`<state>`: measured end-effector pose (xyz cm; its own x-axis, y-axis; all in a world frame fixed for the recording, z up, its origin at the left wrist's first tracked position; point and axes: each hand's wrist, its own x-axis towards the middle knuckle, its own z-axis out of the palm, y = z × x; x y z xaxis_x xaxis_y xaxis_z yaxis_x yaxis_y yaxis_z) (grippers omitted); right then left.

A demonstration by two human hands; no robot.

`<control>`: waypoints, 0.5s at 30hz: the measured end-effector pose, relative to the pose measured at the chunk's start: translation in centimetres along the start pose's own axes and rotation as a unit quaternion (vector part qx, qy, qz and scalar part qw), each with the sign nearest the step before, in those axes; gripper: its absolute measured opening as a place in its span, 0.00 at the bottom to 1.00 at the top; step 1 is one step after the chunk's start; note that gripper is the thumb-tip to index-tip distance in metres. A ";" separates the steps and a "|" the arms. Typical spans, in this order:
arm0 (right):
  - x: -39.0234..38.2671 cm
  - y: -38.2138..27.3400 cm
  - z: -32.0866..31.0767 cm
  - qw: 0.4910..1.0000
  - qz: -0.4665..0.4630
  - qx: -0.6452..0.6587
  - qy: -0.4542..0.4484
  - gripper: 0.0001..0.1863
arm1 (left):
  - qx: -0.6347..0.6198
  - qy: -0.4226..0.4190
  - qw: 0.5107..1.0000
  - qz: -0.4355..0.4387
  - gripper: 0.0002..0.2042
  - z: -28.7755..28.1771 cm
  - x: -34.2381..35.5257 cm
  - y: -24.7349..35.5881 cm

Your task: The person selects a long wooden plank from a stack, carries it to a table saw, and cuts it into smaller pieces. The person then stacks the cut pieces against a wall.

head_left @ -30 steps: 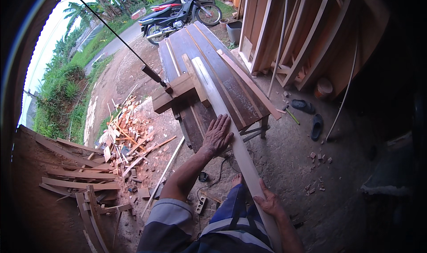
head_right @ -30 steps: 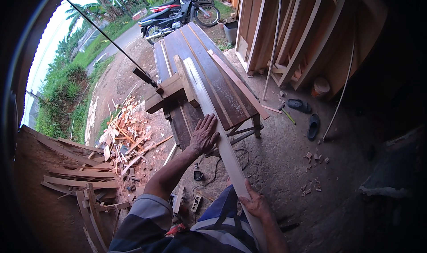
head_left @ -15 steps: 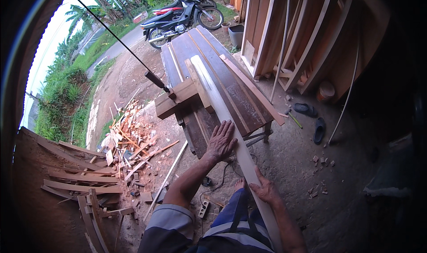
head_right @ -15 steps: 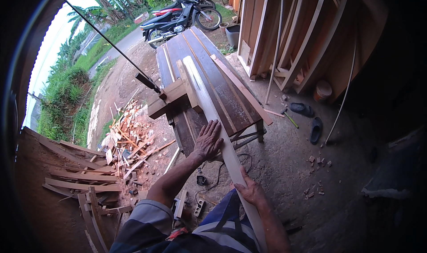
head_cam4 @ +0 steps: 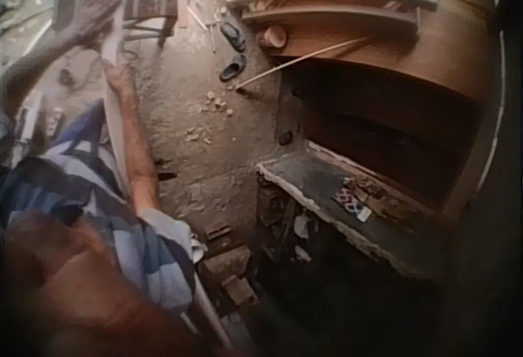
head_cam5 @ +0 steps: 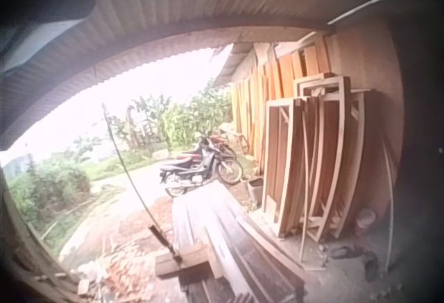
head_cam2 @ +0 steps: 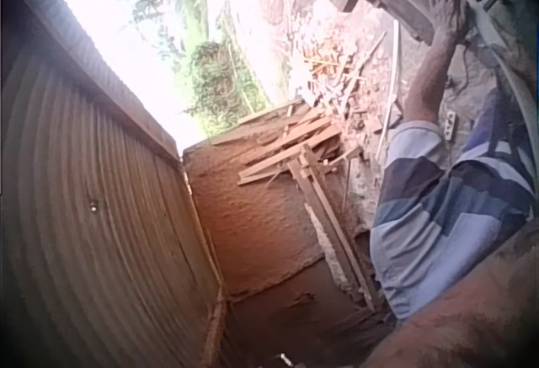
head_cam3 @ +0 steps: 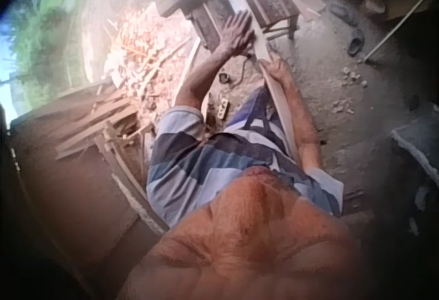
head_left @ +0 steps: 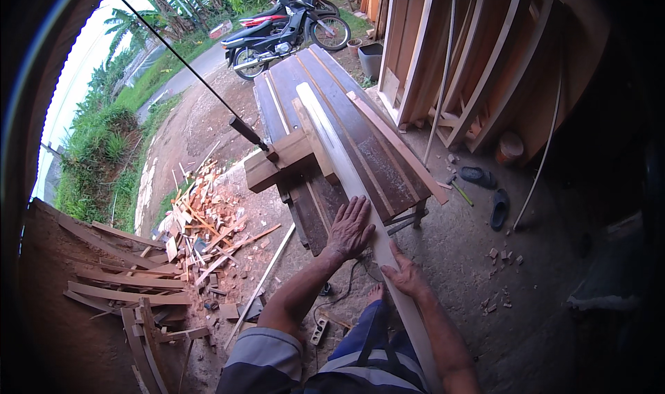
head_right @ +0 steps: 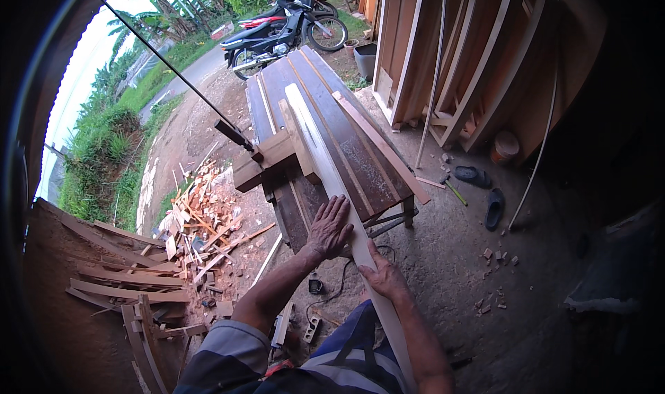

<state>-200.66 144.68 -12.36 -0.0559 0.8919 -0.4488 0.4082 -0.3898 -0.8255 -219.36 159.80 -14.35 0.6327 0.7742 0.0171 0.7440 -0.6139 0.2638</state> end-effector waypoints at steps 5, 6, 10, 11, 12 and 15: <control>2.5 -0.7 -0.2 1.000 -0.012 -0.004 0.001 0.45 | -0.001 0.001 1.000 -0.002 0.36 -0.1 -0.2 -0.1; 3.0 -0.8 -0.2 1.000 -0.014 -0.017 0.005 0.46 | -0.007 -0.005 1.000 -0.005 0.36 -0.1 -0.2 -0.1; 5.2 -1.3 -0.2 0.999 -0.029 -0.034 0.016 0.46 | -0.003 -0.006 1.000 -0.004 0.35 0.2 -0.2 0.1; 5.7 -1.3 -0.3 0.999 -0.035 -0.029 0.018 0.47 | 0.005 -0.010 1.000 -0.006 0.35 0.3 -0.1 0.2; 6.2 -1.4 -0.3 0.998 -0.044 -0.034 0.016 0.47 | -0.001 -0.004 1.000 -0.010 0.35 0.4 0.0 0.2; 7.5 -1.3 -0.4 0.997 -0.063 -0.042 0.013 0.47 | -0.009 0.004 1.000 -0.027 0.33 0.7 0.3 0.2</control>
<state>-201.23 151.99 -14.51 -0.0884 0.9384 -0.3340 0.4742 -0.2552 -0.8426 -218.88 159.79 -14.95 0.5906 0.8069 0.0101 0.7726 -0.5690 0.2816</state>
